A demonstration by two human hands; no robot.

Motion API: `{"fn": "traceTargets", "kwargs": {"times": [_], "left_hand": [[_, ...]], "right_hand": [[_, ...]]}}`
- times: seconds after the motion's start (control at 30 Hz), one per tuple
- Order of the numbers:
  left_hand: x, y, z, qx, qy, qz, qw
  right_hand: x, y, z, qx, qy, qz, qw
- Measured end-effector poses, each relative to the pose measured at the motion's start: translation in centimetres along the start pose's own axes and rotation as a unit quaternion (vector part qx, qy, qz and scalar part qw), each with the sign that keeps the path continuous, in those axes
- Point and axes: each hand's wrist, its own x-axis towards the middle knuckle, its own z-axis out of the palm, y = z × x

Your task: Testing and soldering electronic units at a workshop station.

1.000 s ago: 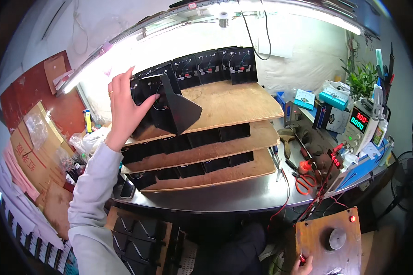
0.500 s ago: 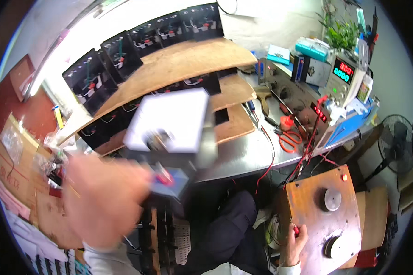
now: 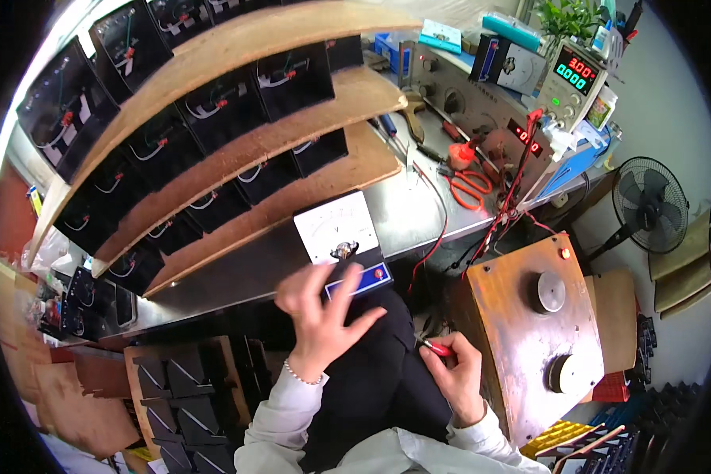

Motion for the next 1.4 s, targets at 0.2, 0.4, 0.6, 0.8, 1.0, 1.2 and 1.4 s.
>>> {"fn": "traceTargets", "kwargs": {"times": [0.2, 0.4, 0.6, 0.8, 1.0, 1.2, 1.4], "left_hand": [[2.8, -6.7, 0.1, -0.322, -0.055, -0.191, 0.926], [2.8, -8.4, 1.6, -0.39, -0.169, -0.168, 0.89], [2.8, -8.4, 1.4, -0.447, -0.186, -0.208, 0.85], [3.1, -7.8, 1.5, -0.442, -0.145, -0.24, 0.852], [3.4, -6.7, 0.9, -0.553, -0.133, -0.279, 0.773], [3.7, -6.7, 1.3, -0.517, -0.151, -0.272, 0.798], [3.6, -7.4, 1.0, -0.492, -0.138, -0.263, 0.818]], "right_hand": [[3.9, -2.0, 4.8, 0.018, -0.008, -0.163, 0.986], [6.7, -4.5, 8.1, -0.072, -0.019, -0.303, 0.95], [5.4, -3.8, 9.0, 0.079, -0.02, -0.193, 0.978], [5.3, -2.8, 5.1, 0.284, -0.05, -0.029, 0.957], [8.4, -2.9, 4.3, 0.002, 0.041, -0.274, 0.961], [8.4, -2.0, 5.4, 0.008, 0.061, -0.206, 0.977], [8.0, -2.1, 5.3, 0.047, 0.039, -0.164, 0.985]]}}
